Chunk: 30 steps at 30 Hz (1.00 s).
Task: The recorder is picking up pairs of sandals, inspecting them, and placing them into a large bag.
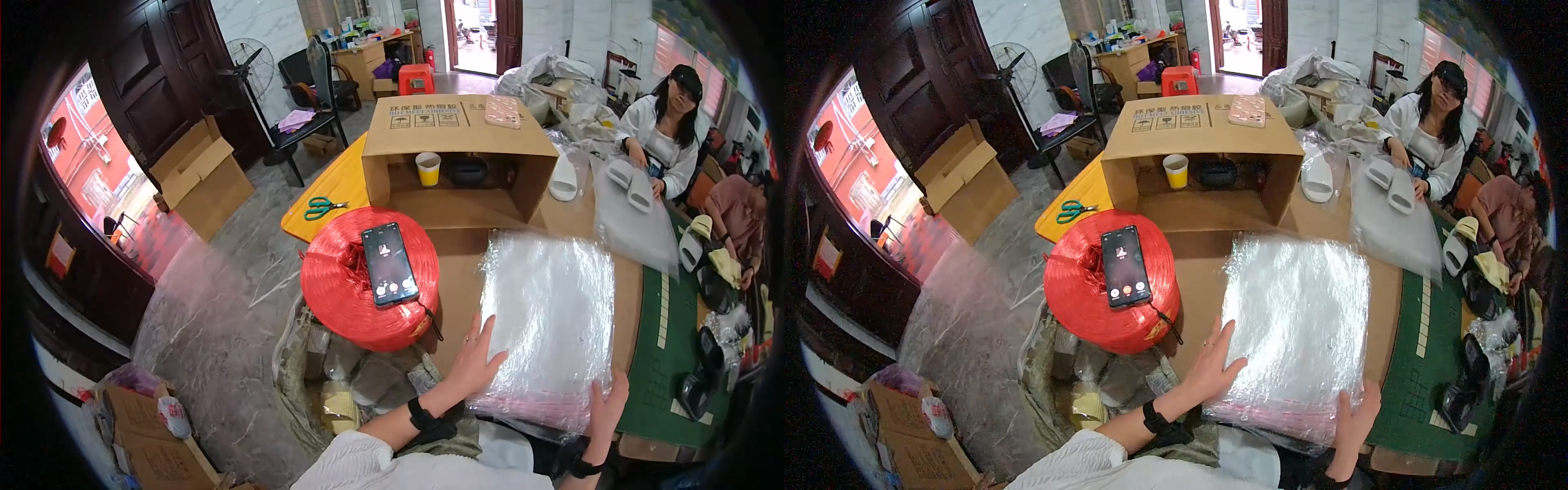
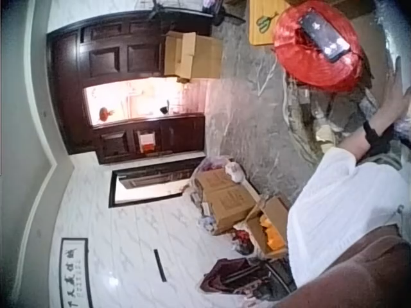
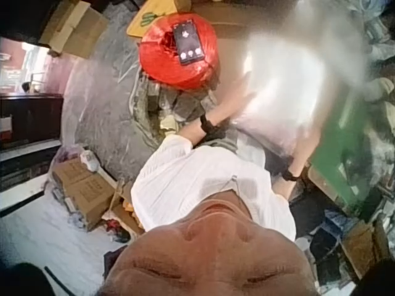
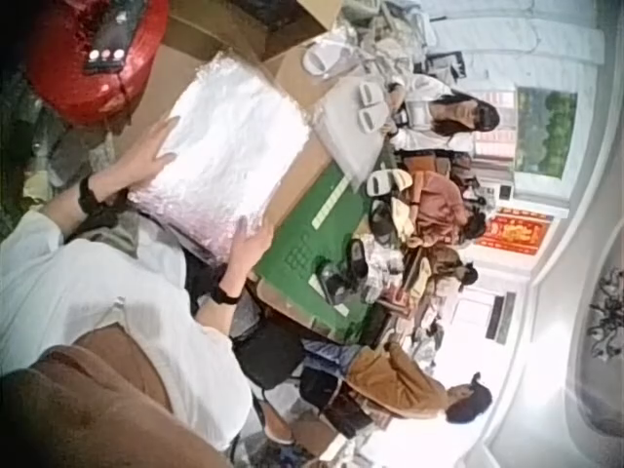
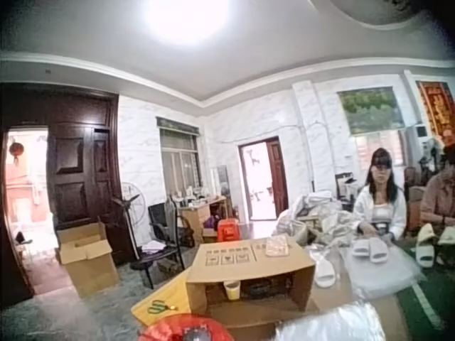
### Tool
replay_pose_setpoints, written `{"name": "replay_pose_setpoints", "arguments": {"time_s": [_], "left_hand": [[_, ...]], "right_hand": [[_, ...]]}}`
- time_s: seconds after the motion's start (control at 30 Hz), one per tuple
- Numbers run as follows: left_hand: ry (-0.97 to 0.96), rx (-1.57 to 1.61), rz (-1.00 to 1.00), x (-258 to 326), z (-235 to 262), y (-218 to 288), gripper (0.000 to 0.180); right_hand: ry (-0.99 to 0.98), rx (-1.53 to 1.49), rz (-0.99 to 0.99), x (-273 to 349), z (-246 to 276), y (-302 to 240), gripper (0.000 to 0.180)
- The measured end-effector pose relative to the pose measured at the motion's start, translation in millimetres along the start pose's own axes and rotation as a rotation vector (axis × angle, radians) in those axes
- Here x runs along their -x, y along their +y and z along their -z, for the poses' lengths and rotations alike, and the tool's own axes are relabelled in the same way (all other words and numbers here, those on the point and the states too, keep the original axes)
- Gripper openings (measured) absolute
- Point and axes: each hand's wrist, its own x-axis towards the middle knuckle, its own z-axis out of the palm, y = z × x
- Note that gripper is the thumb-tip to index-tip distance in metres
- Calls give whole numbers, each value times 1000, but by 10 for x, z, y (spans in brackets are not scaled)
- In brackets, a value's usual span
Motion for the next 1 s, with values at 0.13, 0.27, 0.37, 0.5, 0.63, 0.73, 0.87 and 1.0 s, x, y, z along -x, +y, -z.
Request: {"name": "replay_pose_setpoints", "arguments": {"time_s": [0.13, 0.27, 0.37, 0.5, 0.63, 0.73, 0.87, 1.0], "left_hand": [[-17, 26, 10, 6, 30, 31, 80], [-67, 48, 43, 86, 78, 83, 80], [-50, -33, 25, 122, 107, 121, 79], [12, -437, -137, -31, 149, 379, 78], [-257, -470, -422, -248, -123, 273, 74], [-324, -428, -246, -186, -144, 95, 73], [-199, -404, -330, -160, 14, 89, 69], [-219, -392, -368, -188, -153, 133, 69]], "right_hand": [[-71, -249, -121, -15, -68, -60, 68], [-82, -109, -50, 95, -80, -62, 65], [-87, -129, -60, 132, -78, -15, 64], [-62, -95, -61, 191, -32, 49, 62], [-73, -61, -45, 178, 27, 40, 62], [-73, -6, 42, 108, 63, 192, 62], [129, 23, -34, -148, 514, 424, 56], [423, 255, -184, -485, 991, 1462, 53]]}}
